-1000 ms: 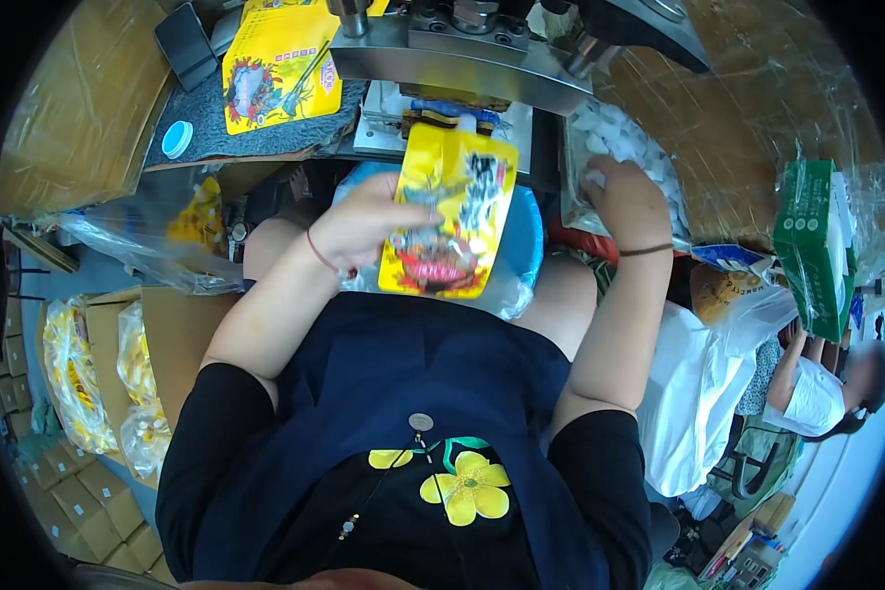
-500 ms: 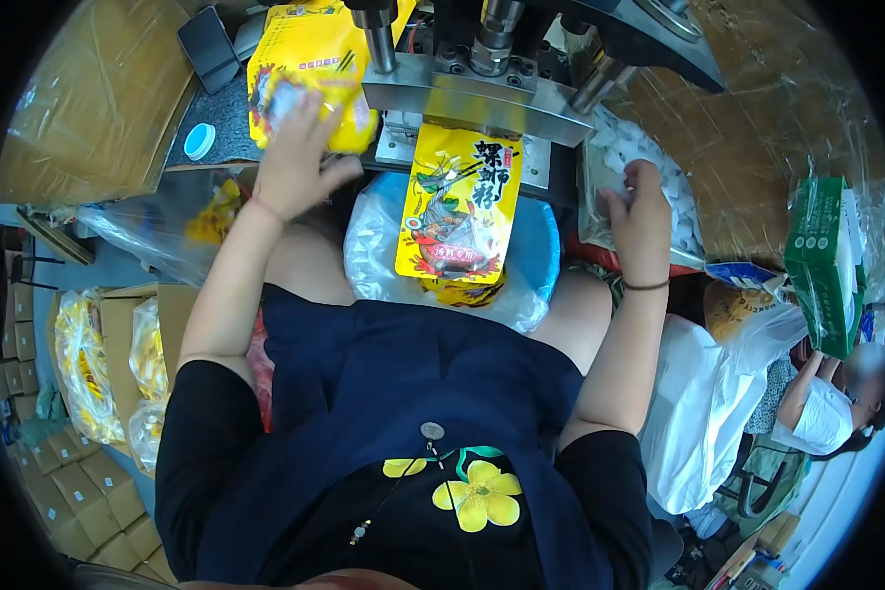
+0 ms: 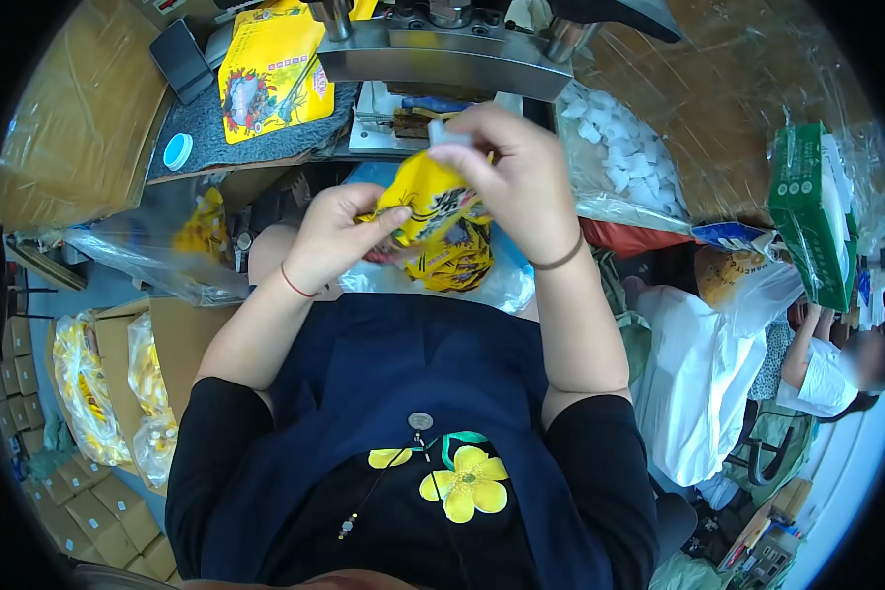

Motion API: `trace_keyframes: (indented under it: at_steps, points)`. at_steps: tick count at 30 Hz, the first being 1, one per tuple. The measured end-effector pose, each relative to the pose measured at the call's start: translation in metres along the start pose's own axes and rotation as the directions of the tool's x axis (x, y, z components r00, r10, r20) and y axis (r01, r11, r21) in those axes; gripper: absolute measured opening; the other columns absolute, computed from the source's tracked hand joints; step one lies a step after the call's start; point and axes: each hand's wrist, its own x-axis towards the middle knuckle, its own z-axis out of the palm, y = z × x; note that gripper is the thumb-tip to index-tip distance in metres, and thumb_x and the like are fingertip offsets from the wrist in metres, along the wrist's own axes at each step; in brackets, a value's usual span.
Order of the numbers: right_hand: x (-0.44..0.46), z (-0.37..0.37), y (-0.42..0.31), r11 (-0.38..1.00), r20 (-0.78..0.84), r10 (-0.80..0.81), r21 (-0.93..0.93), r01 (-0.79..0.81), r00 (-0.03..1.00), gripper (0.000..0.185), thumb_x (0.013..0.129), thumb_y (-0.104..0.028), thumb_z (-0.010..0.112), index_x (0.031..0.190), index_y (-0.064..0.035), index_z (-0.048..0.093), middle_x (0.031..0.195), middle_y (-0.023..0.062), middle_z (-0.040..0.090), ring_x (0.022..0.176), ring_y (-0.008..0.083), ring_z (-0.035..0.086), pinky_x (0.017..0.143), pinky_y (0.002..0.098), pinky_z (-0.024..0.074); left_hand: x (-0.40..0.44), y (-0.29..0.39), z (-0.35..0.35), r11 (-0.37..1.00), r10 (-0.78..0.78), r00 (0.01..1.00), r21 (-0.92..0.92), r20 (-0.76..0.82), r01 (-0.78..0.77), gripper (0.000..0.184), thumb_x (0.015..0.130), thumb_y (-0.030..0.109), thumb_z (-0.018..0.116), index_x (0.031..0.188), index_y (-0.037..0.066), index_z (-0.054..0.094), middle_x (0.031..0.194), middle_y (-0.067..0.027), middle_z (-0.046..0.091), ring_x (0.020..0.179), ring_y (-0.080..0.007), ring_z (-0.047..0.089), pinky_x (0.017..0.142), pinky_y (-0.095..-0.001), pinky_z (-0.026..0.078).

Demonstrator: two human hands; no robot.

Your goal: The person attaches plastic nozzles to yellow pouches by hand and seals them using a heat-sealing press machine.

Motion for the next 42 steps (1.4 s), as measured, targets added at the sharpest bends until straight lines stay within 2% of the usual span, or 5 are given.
trace_keyframes:
  at_steps: [19,23,25,30,42]
  points:
    - [-0.005,-0.091,0.122,0.622,-0.055,0.032,-0.781,-0.063,0.998,0.027,0.09,-0.008,0.064,0.116,-0.0113,0.06,0.106,0.0196,0.063,0.096,0.044,0.063,0.079,0.051,0.0534,0.059,-0.001,-0.005,0.763,-0.119,0.955,-0.591,0.273,0.264,0.041,0.093,0.0,0.067,0.132,-0.003,0.057,0.12,-0.0155,0.071,0.103,-0.0236,0.072,0.094,-0.0362,0.056]
    - [-0.011,-0.09,0.133,0.665,-0.107,-0.081,-0.747,-0.027,0.991,0.025,0.094,-0.009,0.06,0.118,-0.0063,0.059,0.108,0.0212,0.063,0.101,0.043,0.062,0.083,0.0498,0.0518,0.067,0.007,-0.057,0.989,0.126,0.842,0.003,-0.524,-0.147,0.056,0.095,0.019,0.072,0.138,-0.002,0.044,0.114,-0.0191,0.066,0.109,-0.031,0.066,0.093,-0.0419,0.052]
    - [-0.015,-0.091,0.127,0.672,-0.135,-0.117,-0.74,-0.022,0.984,0.025,0.096,-0.009,0.057,0.12,-0.0047,0.059,0.111,0.0219,0.063,0.103,0.0422,0.062,0.085,0.0495,0.0513,0.073,0.005,-0.113,0.271,0.86,0.455,0.962,-0.232,-0.023,0.065,0.092,0.025,0.074,0.143,0.001,0.042,0.133,-0.0296,0.054,0.126,-0.0414,0.054,0.103,-0.0474,0.046]
    - [-0.024,-0.082,0.082,0.745,-0.233,-0.153,-0.666,-0.043,0.96,0.022,0.101,-0.012,0.054,0.119,-0.002,0.06,0.112,0.0206,0.066,0.1,0.0406,0.063,0.086,0.0456,0.0511,0.019,-0.019,-0.105,0.02,0.529,0.842,0.99,0.107,-0.139,0.051,0.091,0.023,0.07,0.138,0.008,0.057,0.138,-0.0194,0.058,0.127,-0.0414,0.054,0.106,-0.0513,0.043]
    - [-0.012,0.002,0.012,0.983,-0.137,0.036,0.184,-0.01,0.99,0.015,0.089,-0.011,0.073,0.1,-0.0025,0.069,0.093,0.0115,0.069,0.083,0.0275,0.064,0.075,0.0366,0.0515,0.004,-0.008,-0.018,0.956,0.176,0.981,0.253,-0.085,-0.15,0.02,0.091,0.016,0.078,0.098,-0.002,0.073,0.079,-0.0046,0.07,0.069,-0.008,0.064,0.063,-0.0247,0.051]
